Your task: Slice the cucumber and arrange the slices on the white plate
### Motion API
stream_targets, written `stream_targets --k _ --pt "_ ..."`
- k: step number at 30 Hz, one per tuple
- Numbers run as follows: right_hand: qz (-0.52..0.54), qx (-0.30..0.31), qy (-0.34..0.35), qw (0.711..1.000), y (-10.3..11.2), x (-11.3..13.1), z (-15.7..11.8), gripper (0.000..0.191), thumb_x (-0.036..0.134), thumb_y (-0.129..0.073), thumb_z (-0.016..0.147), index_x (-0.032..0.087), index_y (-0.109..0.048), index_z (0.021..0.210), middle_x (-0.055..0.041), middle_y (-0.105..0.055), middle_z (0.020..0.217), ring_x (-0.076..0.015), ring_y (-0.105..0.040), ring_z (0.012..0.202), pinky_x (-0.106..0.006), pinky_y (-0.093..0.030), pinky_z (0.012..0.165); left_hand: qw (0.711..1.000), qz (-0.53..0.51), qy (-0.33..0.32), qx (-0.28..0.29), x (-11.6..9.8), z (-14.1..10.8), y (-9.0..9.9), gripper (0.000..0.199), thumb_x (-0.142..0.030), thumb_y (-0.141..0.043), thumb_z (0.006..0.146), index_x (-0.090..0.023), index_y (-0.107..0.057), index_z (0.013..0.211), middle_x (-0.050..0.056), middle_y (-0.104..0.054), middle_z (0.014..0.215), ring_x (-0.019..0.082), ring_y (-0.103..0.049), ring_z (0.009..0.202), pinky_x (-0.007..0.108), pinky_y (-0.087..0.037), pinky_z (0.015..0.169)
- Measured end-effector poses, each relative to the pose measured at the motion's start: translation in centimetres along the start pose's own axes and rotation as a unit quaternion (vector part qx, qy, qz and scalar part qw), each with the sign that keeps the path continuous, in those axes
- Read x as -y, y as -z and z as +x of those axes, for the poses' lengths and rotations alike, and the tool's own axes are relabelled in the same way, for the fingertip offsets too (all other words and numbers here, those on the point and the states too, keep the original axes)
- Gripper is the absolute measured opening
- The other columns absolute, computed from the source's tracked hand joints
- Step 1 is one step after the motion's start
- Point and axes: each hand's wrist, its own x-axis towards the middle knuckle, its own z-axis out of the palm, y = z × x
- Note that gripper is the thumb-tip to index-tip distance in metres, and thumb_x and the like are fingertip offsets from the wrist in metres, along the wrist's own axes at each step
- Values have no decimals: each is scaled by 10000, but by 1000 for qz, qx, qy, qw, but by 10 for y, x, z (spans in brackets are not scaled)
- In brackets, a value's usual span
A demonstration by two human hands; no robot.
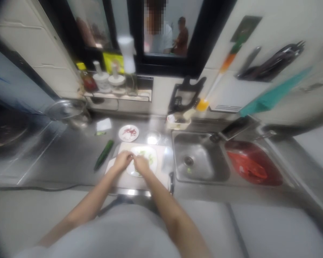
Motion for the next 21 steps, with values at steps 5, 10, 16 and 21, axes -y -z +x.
stream_targets --k 5,10,16,21 --pt "-8 3 5 1000 0 1 0 335 215 -397 940 215 -557 1235 -124 -652 1035 -228 -594 954 -311 -430 768 1000 -2 7 6 -2 -1 2 246 -171 -533 828 -201 -718 988 93 -678 952 236 -550 1010 335 -399 922" --pt "0 -1 -2 1000 0 1 -2 294 224 -397 945 214 -586 1171 -109 -658 1040 -208 -591 966 -287 -418 768 1000 -20 15 -3 -3 0 1 242 -179 -533 829 -201 -721 980 94 -685 952 236 -562 1015 326 -407 919" --pt "55 -42 -27 997 4 -8 -9 301 245 -405 942 216 -586 1181 -82 -656 1117 -197 -576 1024 -275 -398 805 986 -95 109 -80 11 0 3 270 -220 -534 823 -181 -697 1034 81 -694 946 211 -615 899 293 -432 839" --pt "82 -71 -36 993 6 -15 -17 305 234 -396 940 206 -613 1153 -71 -667 1129 -193 -579 1033 -261 -386 830 965 -76 216 -132 32 -6 10 299 -257 -530 817 -183 -686 1062 106 -700 952 247 -629 894 303 -429 778"
